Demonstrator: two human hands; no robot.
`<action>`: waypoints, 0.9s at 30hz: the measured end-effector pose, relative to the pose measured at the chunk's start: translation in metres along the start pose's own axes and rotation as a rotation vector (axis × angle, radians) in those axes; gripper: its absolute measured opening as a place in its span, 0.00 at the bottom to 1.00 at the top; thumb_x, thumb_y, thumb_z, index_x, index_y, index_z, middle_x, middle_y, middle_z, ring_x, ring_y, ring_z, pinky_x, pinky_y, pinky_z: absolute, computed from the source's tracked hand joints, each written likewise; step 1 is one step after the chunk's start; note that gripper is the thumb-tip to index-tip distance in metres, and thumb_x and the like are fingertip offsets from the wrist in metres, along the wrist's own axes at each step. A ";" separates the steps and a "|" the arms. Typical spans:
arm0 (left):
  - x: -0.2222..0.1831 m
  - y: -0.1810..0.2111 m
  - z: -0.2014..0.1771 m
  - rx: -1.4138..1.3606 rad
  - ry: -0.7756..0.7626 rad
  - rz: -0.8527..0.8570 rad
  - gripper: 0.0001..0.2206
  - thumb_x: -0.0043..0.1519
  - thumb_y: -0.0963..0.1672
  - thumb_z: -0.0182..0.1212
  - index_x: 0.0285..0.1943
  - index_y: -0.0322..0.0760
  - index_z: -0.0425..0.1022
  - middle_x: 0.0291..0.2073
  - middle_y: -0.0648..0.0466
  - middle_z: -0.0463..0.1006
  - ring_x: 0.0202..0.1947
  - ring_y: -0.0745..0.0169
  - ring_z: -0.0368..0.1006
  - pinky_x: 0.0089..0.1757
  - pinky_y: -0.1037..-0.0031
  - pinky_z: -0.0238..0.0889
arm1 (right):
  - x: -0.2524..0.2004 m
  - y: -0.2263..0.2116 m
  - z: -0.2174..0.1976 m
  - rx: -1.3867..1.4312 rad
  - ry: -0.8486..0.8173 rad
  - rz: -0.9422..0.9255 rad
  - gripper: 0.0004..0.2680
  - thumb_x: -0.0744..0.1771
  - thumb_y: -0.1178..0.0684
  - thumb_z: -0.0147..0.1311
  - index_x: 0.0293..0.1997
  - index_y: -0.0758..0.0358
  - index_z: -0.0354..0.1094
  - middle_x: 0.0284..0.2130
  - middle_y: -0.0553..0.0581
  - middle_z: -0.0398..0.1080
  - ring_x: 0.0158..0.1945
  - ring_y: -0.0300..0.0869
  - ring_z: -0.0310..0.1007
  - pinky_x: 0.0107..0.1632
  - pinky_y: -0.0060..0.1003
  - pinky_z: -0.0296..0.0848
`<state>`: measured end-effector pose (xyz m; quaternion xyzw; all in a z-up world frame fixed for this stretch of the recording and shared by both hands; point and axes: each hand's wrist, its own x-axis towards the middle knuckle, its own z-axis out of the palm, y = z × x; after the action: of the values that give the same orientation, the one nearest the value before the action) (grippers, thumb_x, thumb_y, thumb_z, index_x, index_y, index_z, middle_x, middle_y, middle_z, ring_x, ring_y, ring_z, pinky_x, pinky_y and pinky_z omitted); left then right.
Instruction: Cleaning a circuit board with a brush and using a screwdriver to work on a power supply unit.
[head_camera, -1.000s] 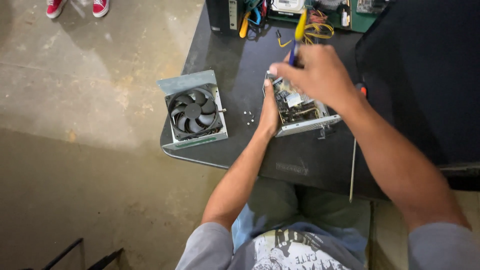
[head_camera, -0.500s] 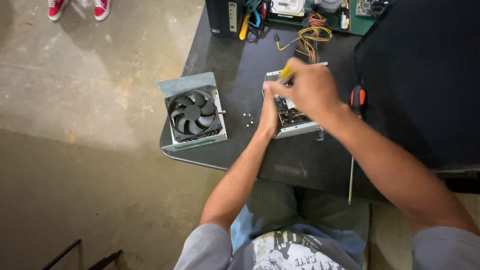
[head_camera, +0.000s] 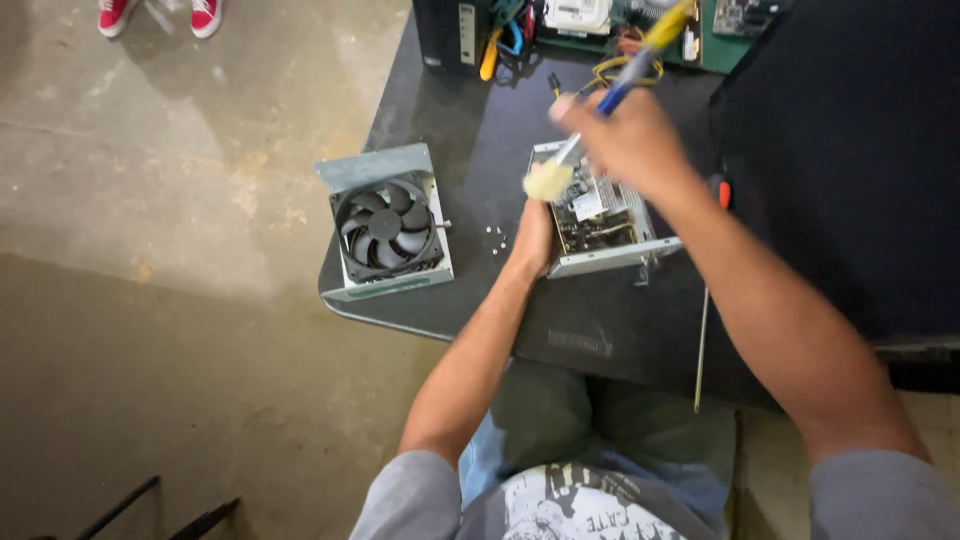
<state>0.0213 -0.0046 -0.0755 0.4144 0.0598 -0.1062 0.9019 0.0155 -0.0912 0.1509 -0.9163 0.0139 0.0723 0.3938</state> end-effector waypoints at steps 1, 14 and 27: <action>-0.003 0.006 0.004 -0.001 -0.003 0.008 0.35 0.70 0.64 0.39 0.77 0.46 0.67 0.75 0.55 0.68 0.76 0.66 0.56 0.74 0.63 0.42 | 0.012 0.012 -0.004 -0.002 0.003 -0.007 0.17 0.75 0.33 0.55 0.31 0.49 0.67 0.20 0.45 0.69 0.23 0.35 0.71 0.32 0.34 0.70; -0.028 0.040 0.026 -0.176 -0.015 -0.123 0.35 0.70 0.59 0.46 0.82 0.38 0.64 0.73 0.43 0.72 0.73 0.49 0.69 0.70 0.55 0.61 | 0.066 0.009 -0.009 -0.263 -0.041 -0.192 0.24 0.71 0.38 0.61 0.18 0.51 0.51 0.16 0.47 0.50 0.23 0.41 0.54 0.34 0.45 0.49; -0.029 0.038 0.026 -0.154 -0.018 -0.106 0.32 0.73 0.59 0.44 0.75 0.35 0.72 0.68 0.41 0.77 0.69 0.48 0.74 0.69 0.56 0.65 | 0.065 0.051 -0.001 -0.497 0.402 -0.341 0.31 0.78 0.23 0.58 0.20 0.52 0.64 0.16 0.53 0.68 0.20 0.47 0.70 0.26 0.49 0.62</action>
<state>0.0033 0.0036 -0.0250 0.3390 0.0814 -0.1525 0.9248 0.0761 -0.1255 0.1053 -0.9691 -0.0803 -0.1747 0.1547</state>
